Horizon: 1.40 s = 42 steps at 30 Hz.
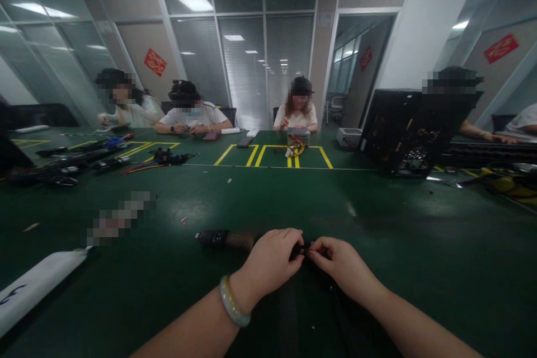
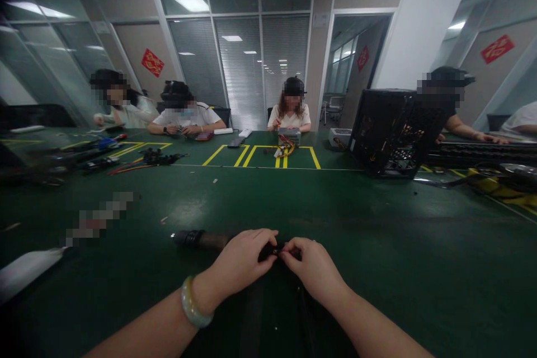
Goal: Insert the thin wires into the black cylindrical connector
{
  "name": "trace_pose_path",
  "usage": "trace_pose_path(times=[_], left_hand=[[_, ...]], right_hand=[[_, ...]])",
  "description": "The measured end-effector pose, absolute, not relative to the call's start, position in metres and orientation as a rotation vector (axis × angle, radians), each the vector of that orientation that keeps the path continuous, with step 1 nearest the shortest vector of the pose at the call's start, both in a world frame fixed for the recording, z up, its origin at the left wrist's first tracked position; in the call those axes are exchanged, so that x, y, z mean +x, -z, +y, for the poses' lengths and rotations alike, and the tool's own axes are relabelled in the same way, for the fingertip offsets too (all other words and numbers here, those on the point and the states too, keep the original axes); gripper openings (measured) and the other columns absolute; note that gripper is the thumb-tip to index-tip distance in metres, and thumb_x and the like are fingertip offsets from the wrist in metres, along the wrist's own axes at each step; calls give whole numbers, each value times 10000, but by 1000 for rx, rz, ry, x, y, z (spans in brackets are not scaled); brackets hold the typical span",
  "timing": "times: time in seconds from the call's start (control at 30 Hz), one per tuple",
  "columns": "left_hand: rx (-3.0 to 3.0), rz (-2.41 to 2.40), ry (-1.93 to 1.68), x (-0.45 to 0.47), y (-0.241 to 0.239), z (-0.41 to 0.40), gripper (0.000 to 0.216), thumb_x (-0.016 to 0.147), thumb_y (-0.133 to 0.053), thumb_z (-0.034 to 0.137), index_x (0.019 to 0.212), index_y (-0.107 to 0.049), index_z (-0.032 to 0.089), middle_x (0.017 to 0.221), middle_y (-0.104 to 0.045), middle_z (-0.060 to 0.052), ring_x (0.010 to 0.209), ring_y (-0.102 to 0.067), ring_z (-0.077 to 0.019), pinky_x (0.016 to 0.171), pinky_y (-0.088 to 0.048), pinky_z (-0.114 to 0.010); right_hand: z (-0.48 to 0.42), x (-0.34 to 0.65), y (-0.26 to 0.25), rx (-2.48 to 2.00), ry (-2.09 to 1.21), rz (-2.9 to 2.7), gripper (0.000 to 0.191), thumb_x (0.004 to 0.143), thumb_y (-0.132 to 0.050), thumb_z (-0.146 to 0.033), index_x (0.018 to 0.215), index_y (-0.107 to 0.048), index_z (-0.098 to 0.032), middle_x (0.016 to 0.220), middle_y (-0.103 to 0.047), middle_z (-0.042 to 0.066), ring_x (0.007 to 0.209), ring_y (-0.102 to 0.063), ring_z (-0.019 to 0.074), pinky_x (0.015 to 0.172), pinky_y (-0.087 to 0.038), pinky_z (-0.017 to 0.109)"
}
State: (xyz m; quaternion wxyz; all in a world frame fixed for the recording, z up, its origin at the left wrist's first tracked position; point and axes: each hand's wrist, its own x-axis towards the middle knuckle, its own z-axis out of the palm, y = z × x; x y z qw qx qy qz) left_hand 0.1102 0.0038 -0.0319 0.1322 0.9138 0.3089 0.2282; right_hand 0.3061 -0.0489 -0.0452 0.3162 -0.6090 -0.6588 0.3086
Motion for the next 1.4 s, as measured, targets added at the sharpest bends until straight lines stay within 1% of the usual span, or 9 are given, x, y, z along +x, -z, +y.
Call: trace_pose_path(times=[0.23, 0.4, 0.6, 0.7, 0.87, 1.0, 1.1, 1.27, 1.4], left_hand=[[2674, 883, -626, 110, 30, 2, 128, 837, -603, 138, 931, -564, 216, 1126, -631, -8, 1037, -585, -206, 932, -445, -381], [2672, 876, -611, 109, 30, 1, 136, 840, -604, 130, 933, -564, 222, 1141, -629, 1, 1050, -579, -201, 932, -444, -378], [2641, 949, -610, 110, 29, 2, 174, 823, -649, 189, 969, -559, 215, 1119, -628, -12, 1024, -589, -208, 908, -458, -373], [2651, 932, -610, 110, 30, 2, 137, 836, -631, 170, 942, -558, 217, 1121, -630, -3, 1029, -585, -201, 917, -452, -377], [2670, 871, -616, 110, 32, 3, 152, 827, -617, 125, 930, -559, 221, 1152, -626, 1, 1055, -577, -201, 939, -437, -383], [2659, 905, -639, 110, 33, 3, 183, 814, -643, 155, 960, -553, 220, 1148, -622, -7, 1051, -579, -206, 930, -443, -382], [2655, 927, -638, 110, 33, 2, 159, 825, -646, 181, 948, -555, 221, 1138, -625, -3, 1039, -582, -202, 928, -445, -378], [2673, 890, -627, 110, 32, 3, 145, 833, -623, 152, 941, -556, 223, 1163, -621, 3, 1063, -576, -193, 944, -439, -370], [2664, 903, -639, 110, 33, 3, 171, 826, -623, 157, 971, -555, 217, 1195, -608, -25, 1079, -573, -213, 934, -444, -384]], right_hand=[[-48, 308, 50, -1591, -828, -1735, 119, 890, -598, -279, 847, -697, -228, 795, -692, -21, 723, -640, 164, 614, -415, 224], [-47, 307, 51, -1599, -804, -1753, 118, 887, -602, -276, 846, -700, -225, 804, -695, -19, 738, -639, 167, 635, -415, 227], [-47, 307, 51, -1603, -787, -1741, 111, 881, -613, -279, 835, -698, -224, 798, -695, -21, 730, -639, 165, 633, -410, 226], [-47, 306, 49, -1609, -792, -1739, 108, 877, -614, -273, 827, -695, -223, 789, -693, -22, 723, -637, 163, 624, -407, 223], [-47, 305, 46, -1604, -802, -1737, 110, 876, -604, -251, 833, -700, -219, 802, -702, -15, 742, -643, 167, 645, -414, 224], [-47, 305, 45, -1608, -797, -1730, 109, 872, -608, -252, 829, -701, -216, 800, -702, -13, 744, -644, 169, 643, -412, 227], [-48, 306, 46, -1616, -796, -1725, 105, 870, -612, -258, 835, -704, -223, 796, -700, -18, 736, -641, 167, 630, -409, 226], [-48, 305, 45, -1615, -802, -1730, 104, 868, -615, -261, 832, -704, -222, 800, -700, -20, 739, -641, 165, 635, -414, 226], [-49, 304, 43, -1608, -811, -1726, 117, 874, -607, -264, 828, -703, -217, 792, -700, -18, 730, -643, 165, 634, -416, 228]])
